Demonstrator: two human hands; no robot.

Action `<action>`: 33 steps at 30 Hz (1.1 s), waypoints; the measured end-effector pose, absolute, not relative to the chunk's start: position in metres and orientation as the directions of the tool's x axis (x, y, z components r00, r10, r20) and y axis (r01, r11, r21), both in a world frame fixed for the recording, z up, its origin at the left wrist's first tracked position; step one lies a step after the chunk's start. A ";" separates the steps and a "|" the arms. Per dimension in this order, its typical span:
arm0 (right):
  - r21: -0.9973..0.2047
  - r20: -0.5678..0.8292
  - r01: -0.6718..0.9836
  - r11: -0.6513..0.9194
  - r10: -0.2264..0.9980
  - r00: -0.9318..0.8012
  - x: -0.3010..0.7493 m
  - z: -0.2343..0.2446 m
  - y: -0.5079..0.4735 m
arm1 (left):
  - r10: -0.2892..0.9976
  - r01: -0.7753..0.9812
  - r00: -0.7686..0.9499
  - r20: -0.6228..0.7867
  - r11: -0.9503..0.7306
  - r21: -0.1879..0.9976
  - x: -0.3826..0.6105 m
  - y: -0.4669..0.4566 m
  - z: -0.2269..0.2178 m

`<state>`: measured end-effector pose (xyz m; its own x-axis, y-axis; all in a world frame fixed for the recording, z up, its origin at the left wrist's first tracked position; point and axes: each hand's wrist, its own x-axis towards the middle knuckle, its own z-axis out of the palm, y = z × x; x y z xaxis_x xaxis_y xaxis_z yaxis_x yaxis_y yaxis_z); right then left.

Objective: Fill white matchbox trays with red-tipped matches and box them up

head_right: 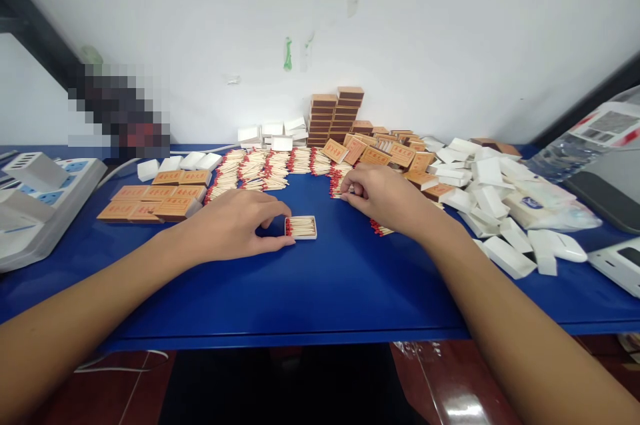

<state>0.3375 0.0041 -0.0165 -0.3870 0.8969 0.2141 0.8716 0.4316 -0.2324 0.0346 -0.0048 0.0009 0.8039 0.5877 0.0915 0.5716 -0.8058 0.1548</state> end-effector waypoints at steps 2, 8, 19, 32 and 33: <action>-0.234 0.224 0.865 0.445 0.890 -0.397 0.338 -0.017 0.004 | 0.587 0.571 0.805 0.087 -0.807 0.154 0.034 -0.005 0.001; -0.216 0.191 0.875 0.432 0.898 -0.396 0.337 -0.018 0.003 | 0.597 0.582 0.799 0.080 -0.799 0.148 0.035 -0.005 0.003; -0.324 0.183 0.835 0.444 0.896 -0.405 0.323 -0.011 -0.008 | 0.598 0.584 0.797 0.080 -0.798 0.146 0.037 -0.006 0.002; -0.517 0.121 0.669 0.534 0.819 -0.561 0.279 -0.010 -0.032 | 0.603 0.591 0.794 0.079 -0.796 0.132 0.036 -0.005 0.000; -0.510 0.130 0.672 0.537 0.821 -0.557 0.279 -0.011 -0.031 | 0.602 0.590 0.794 0.081 -0.796 0.133 0.036 -0.005 0.000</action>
<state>0.2795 -0.0312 -0.0107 -0.5567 0.8205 0.1299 0.6722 0.5368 -0.5099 0.0357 -0.0053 -0.0002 0.7941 0.6024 0.0811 0.5904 -0.7961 0.1327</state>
